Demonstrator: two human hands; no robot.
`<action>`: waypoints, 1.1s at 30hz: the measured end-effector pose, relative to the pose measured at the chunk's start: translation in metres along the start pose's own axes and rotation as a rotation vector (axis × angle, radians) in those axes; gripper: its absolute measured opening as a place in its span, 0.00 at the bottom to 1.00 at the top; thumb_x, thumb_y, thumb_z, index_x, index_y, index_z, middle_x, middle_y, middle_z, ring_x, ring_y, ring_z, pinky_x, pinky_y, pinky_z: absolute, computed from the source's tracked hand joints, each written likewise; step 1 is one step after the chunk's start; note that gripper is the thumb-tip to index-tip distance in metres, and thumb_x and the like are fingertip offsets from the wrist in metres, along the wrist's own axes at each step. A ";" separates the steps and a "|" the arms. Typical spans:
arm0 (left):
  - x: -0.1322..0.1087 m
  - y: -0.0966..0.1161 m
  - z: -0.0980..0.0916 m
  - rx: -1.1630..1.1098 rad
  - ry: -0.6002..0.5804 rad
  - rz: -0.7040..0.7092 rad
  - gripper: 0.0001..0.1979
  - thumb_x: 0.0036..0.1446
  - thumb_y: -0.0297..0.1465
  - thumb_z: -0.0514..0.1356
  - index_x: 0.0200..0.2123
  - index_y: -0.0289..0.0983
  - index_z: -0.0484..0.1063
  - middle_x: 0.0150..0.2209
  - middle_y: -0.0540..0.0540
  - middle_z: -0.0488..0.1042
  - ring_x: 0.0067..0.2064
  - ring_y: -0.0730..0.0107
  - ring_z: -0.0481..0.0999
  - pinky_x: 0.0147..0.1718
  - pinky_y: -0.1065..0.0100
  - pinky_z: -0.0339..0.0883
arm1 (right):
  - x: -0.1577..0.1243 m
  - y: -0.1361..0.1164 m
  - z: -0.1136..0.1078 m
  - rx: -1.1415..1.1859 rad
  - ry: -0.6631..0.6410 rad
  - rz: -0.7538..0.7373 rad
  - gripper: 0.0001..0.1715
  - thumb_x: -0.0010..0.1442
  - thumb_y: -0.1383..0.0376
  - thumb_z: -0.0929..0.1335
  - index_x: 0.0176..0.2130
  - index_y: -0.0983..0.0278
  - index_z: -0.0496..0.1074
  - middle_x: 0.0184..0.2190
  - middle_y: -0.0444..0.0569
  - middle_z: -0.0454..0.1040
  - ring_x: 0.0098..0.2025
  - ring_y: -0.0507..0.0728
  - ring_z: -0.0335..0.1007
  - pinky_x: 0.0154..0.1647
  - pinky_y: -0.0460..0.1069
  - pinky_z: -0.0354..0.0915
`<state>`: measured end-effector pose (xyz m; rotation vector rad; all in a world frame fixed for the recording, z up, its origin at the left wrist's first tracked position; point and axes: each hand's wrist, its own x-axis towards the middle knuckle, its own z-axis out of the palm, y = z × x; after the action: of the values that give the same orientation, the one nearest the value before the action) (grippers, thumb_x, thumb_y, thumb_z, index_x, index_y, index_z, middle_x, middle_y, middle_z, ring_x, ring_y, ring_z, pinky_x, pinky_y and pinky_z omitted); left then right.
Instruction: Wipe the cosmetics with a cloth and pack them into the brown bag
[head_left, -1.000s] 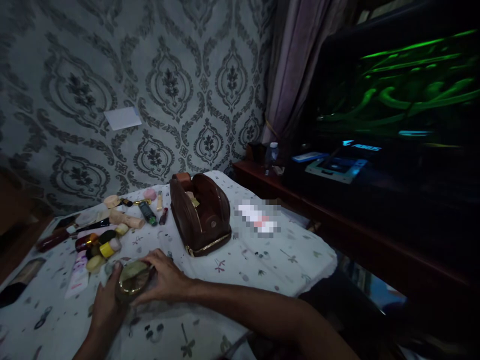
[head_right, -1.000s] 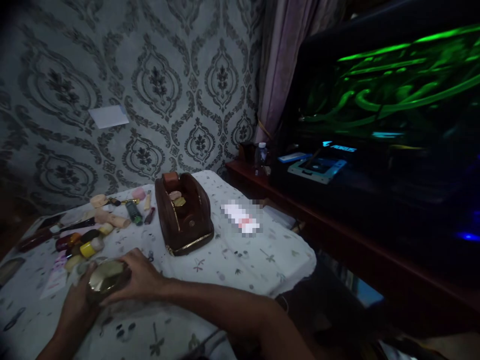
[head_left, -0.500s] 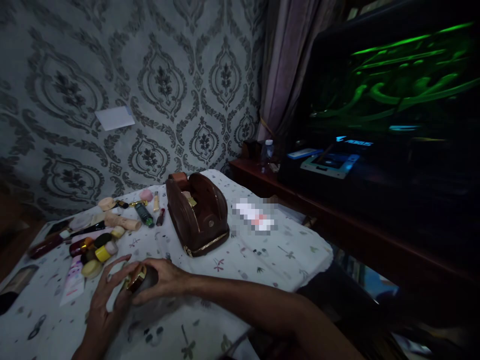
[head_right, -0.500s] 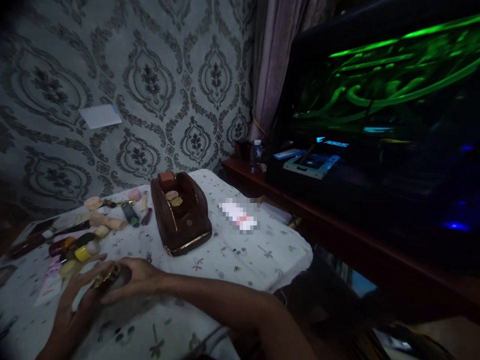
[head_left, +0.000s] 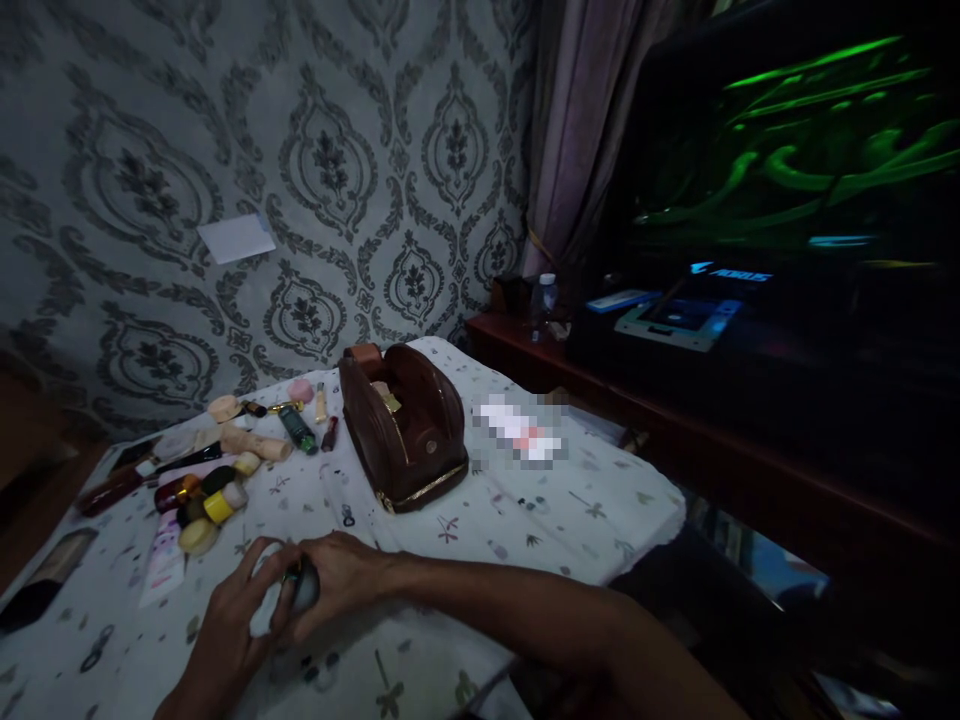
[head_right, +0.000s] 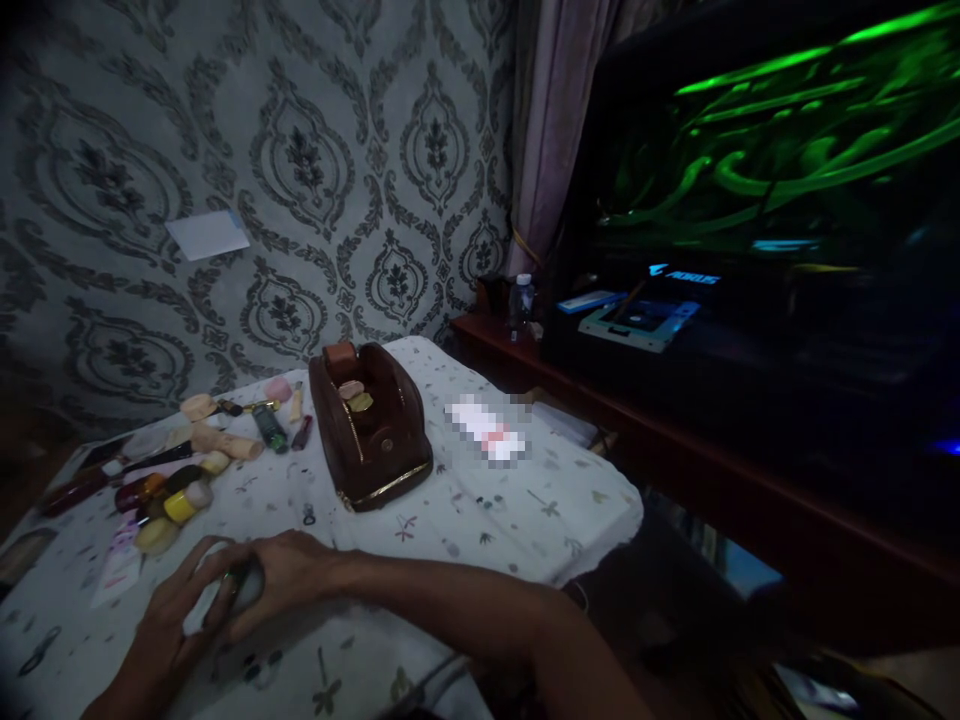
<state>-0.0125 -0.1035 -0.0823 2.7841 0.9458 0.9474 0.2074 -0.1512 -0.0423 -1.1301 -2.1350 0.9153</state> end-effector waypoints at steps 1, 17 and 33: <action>0.000 0.000 0.000 0.016 0.000 -0.004 0.22 0.61 0.48 0.53 0.48 0.43 0.77 0.52 0.39 0.76 0.50 0.54 0.78 0.44 0.64 0.74 | 0.000 0.000 0.001 -0.026 0.000 0.010 0.39 0.43 0.51 0.77 0.53 0.58 0.72 0.40 0.43 0.77 0.41 0.57 0.74 0.39 0.47 0.67; 0.030 0.038 -0.009 0.090 0.023 -0.107 0.18 0.61 0.45 0.52 0.42 0.41 0.75 0.44 0.43 0.79 0.48 0.55 0.78 0.43 0.62 0.74 | -0.005 -0.008 0.011 -0.265 0.183 0.156 0.45 0.42 0.45 0.75 0.51 0.67 0.64 0.47 0.59 0.73 0.46 0.71 0.73 0.45 0.64 0.69; 0.034 0.027 -0.029 -0.320 -0.228 -0.348 0.26 0.54 0.48 0.60 0.52 0.40 0.73 0.52 0.40 0.77 0.52 0.49 0.76 0.53 0.53 0.70 | -0.005 -0.001 0.007 -0.235 0.229 0.154 0.38 0.44 0.45 0.75 0.47 0.62 0.66 0.45 0.52 0.71 0.43 0.65 0.71 0.43 0.60 0.66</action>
<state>0.0067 -0.1097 -0.0340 2.3024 1.0846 0.6467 0.2043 -0.1582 -0.0464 -1.4573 -2.0251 0.5759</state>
